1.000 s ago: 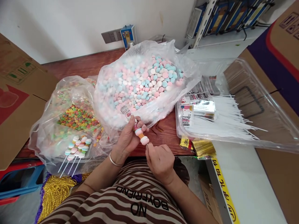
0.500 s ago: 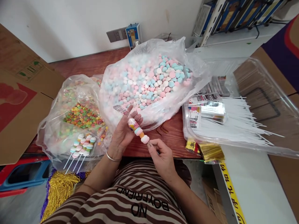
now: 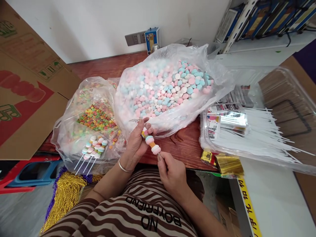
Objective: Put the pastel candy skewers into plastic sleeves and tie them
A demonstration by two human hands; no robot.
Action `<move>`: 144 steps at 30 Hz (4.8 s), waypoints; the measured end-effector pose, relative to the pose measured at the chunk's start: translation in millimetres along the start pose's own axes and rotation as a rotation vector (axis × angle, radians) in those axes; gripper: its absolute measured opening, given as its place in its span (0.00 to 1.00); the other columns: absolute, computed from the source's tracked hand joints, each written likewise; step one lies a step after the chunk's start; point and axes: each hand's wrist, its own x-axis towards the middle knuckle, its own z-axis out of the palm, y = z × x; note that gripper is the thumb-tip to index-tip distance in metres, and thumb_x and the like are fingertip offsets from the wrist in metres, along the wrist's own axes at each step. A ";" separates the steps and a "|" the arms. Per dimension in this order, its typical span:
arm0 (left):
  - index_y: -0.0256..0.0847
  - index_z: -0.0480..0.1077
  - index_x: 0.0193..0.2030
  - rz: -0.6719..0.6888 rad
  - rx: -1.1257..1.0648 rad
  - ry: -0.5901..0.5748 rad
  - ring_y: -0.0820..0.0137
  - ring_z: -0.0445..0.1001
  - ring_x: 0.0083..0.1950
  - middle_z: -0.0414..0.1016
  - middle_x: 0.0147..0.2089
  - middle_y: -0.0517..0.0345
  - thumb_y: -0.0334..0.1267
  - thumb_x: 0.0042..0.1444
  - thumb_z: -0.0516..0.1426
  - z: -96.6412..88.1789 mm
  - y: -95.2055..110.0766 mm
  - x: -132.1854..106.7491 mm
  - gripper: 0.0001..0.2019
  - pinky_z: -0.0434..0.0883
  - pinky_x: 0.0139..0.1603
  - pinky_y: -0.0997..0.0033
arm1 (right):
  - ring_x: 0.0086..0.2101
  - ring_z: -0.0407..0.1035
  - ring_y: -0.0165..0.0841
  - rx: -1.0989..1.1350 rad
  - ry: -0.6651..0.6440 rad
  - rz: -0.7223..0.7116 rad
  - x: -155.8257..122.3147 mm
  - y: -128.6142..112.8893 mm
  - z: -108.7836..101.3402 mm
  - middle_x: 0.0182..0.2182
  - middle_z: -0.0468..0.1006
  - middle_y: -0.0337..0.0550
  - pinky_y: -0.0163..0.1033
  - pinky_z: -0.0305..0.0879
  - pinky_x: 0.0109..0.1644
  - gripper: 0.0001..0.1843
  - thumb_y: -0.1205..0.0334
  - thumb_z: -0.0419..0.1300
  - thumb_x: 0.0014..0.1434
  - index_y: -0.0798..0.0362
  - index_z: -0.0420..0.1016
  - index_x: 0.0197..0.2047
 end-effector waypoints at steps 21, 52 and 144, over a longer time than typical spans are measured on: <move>0.40 0.71 0.36 -0.028 0.073 -0.177 0.73 0.71 0.31 0.69 0.30 0.61 0.49 0.64 0.61 -3.5 -12.6 -10.3 0.14 0.75 0.44 0.68 | 0.16 0.54 0.26 0.228 -0.012 0.168 7.0 2.8 4.3 0.16 0.61 0.29 0.35 0.55 0.24 0.11 0.56 0.56 0.70 0.52 0.73 0.37; 0.41 0.71 0.39 -0.115 0.016 -0.213 0.72 0.69 0.32 0.66 0.30 0.61 0.48 0.67 0.57 -3.1 -5.3 -8.0 0.13 0.74 0.46 0.65 | 0.12 0.44 0.23 0.750 -0.191 0.463 24.8 0.2 11.9 0.13 0.53 0.24 0.33 0.47 0.18 0.17 0.48 0.55 0.70 0.50 0.68 0.33; 0.40 0.73 0.49 0.012 0.128 -0.189 0.78 0.65 0.26 0.63 0.24 0.70 0.48 0.55 0.69 3.6 -20.5 -12.7 0.20 0.71 0.38 0.72 | 0.20 0.66 0.31 -0.479 0.077 -0.318 30.8 6.0 12.1 0.20 0.73 0.39 0.38 0.54 0.28 0.19 0.63 0.47 0.75 0.55 0.73 0.34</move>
